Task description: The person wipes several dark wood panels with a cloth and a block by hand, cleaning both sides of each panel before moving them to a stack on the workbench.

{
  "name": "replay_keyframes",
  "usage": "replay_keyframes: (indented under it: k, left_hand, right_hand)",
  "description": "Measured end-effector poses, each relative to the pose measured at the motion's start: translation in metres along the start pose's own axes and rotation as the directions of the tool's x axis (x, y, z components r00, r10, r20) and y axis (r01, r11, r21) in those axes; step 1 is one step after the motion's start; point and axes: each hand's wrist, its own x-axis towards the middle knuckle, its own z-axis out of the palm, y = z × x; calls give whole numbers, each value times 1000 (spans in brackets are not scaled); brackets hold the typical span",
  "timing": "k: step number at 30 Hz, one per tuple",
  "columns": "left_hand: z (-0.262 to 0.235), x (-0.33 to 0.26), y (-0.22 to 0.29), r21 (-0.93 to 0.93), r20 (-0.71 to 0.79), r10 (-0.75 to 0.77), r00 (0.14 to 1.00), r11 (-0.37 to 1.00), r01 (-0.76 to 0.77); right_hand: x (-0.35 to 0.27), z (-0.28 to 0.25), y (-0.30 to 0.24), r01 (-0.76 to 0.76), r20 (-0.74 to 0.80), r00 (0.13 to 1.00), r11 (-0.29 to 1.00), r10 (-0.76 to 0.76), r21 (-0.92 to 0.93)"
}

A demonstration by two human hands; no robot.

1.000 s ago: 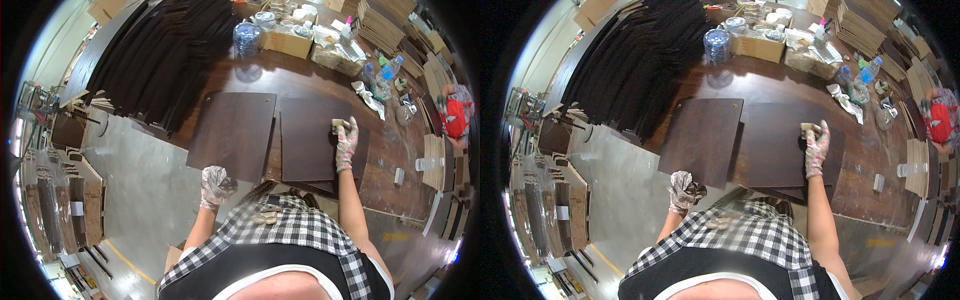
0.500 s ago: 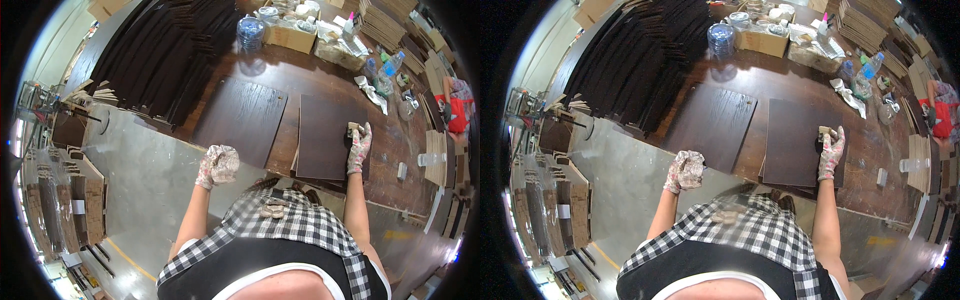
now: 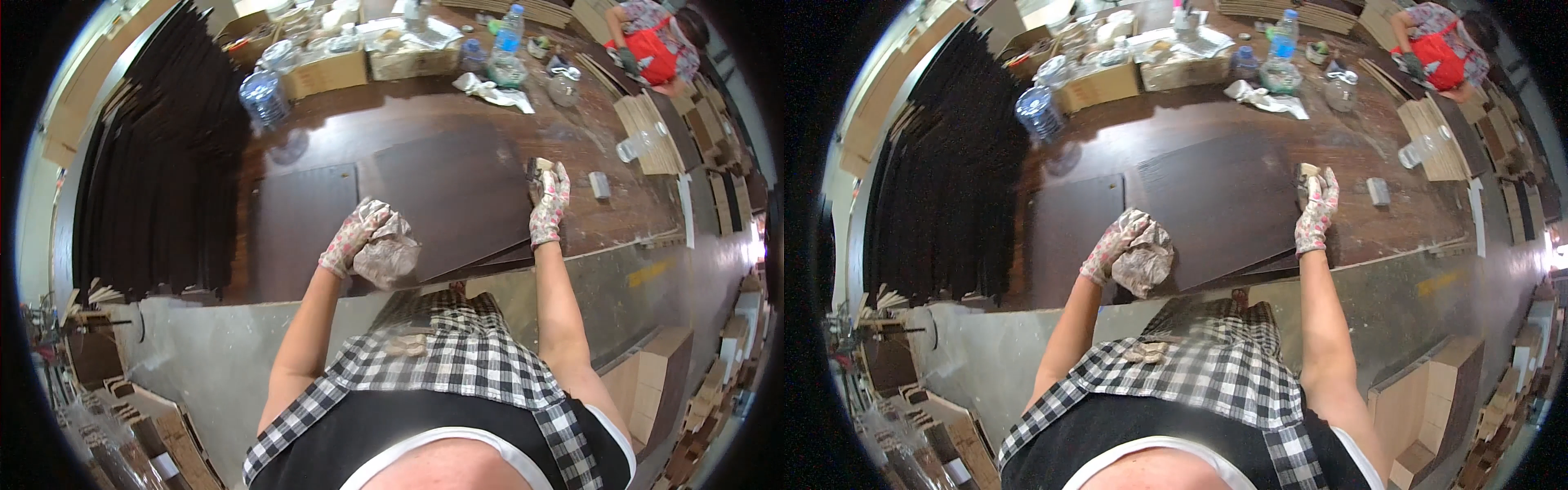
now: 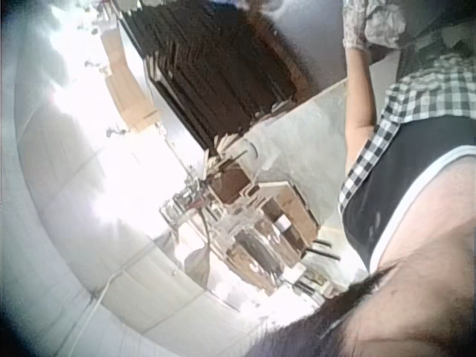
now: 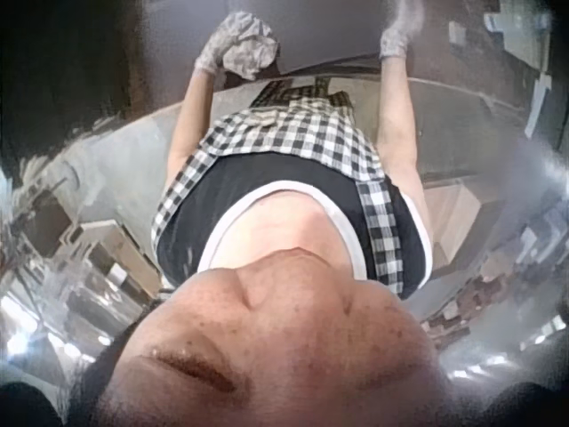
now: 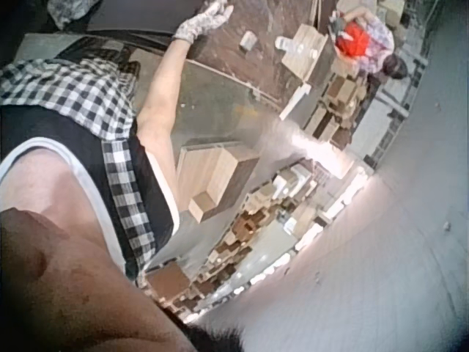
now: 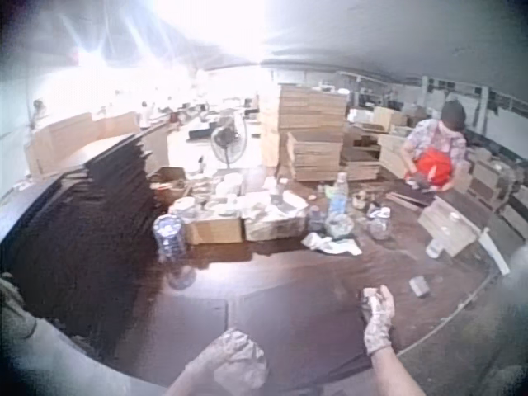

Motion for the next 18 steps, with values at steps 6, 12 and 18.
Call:
replay_keyframes:
  k: [6, 12, 18]
  left_hand:
    - [21, 58, -35, -315, -68, -80, 994, 948, 55]
    - [83, 77, 23, -576, -85, -178, 980, 812, 97]
    - [156, 98, 58, -194, -98, -136, 986, 974, 116]
  right_hand:
    - [6, -41, -40, -508, 98, 861, 840, 498, 192]
    - [24, -102, -38, -414, 166, 901, 909, 400, 56]
    - [83, -185, -20, -199, 190, 952, 956, 241, -214]
